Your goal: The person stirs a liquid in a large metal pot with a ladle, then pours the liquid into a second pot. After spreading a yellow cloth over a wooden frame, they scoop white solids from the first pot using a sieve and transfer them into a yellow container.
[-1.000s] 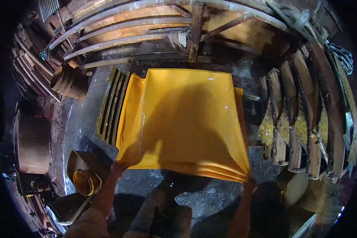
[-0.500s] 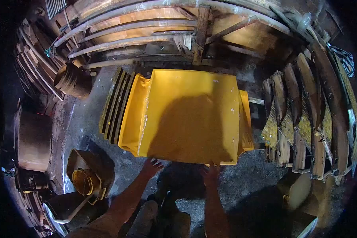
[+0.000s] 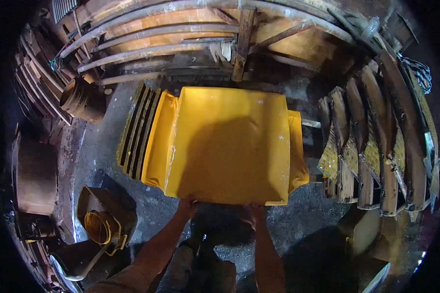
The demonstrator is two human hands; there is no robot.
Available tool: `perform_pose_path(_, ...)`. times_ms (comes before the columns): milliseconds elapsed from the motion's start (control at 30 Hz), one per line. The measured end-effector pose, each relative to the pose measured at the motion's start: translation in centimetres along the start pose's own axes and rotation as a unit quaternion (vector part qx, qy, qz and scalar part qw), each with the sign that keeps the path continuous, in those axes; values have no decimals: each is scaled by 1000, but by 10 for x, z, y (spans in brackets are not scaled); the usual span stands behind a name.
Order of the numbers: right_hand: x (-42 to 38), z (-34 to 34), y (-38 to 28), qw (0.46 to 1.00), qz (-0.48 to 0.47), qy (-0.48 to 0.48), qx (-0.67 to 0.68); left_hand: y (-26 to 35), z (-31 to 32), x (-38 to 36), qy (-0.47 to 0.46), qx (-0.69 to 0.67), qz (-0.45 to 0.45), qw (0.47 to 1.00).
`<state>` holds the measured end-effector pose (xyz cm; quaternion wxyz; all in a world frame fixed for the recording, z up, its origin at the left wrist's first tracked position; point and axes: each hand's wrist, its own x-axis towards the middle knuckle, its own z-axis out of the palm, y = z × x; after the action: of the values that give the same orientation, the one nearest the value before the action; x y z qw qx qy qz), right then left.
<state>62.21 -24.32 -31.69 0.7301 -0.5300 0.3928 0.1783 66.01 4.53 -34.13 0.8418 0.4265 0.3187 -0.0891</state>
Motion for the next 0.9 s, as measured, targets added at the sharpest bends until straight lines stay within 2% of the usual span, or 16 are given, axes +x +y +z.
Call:
perform_pose_path(100, -19, -39, 0, 987, 80, -29, -135, 17, -24, -24, 26, -125, -157, 979)
perform_pose_path(267, -110, -101, 47, 981, 158, 78, -86, -12, -143, -54, -7, 128, -211, 969)
perform_pose_path(300, -131, -113, 65, 979, 158, 99, -78, 12, -118, -88, -64, 90, -234, 966)
perform_pose_path(400, -215, -123, 84, 977, 103, 182, 37, -36, -95, -112, -175, 331, -151, 915)
perform_pose_path(433, -251, -117, 97, 966, 68, 220, 119, -58, -94, -115, -260, 395, -88, 877)
perform_pose_path(467, -275, -115, 111, 953, 53, 251, 159, -54, -62, -127, -497, 533, 113, 675)
perform_pose_path(500, -293, -117, 121, 956, 47, 261, 129, -51, -28, -137, -611, 517, 377, 466)
perform_pose_path(533, -309, -123, 142, 955, 46, 274, 104, -38, 18, -172, -589, 542, 94, 592)
perform_pose_path(567, -330, -118, 168, 933, -17, 324, 154, -16, 57, -210, -497, 550, -205, 639)
perform_pose_path(600, -349, -117, 197, 905, -87, 366, 200, -35, 71, -190, -593, 553, -252, 529)
perform_pose_path(633, -370, -115, 225, 872, -159, 397, 236, -15, 97, -218, -548, 570, -221, 571)
perform_pose_path(667, -415, -112, 214, 853, -7, 480, -206, -18, 109, -216, -565, 545, -234, 573)
perform_pose_path(700, -441, -102, 241, 775, -96, 596, -188, -15, 118, -213, -600, 538, -208, 554)
perform_pose_path(733, -512, -59, 187, 796, -52, 603, 12, -13, 127, -205, -591, 530, -245, 557)
perform_pose_path(800, -585, -23, 192, 742, -58, 661, 93, 20, 136, -211, -588, 511, -261, 569)
perform_pose_path(900, -651, 4, 254, 665, -51, 743, 57, 44, 101, -182, -535, 587, -208, 571)
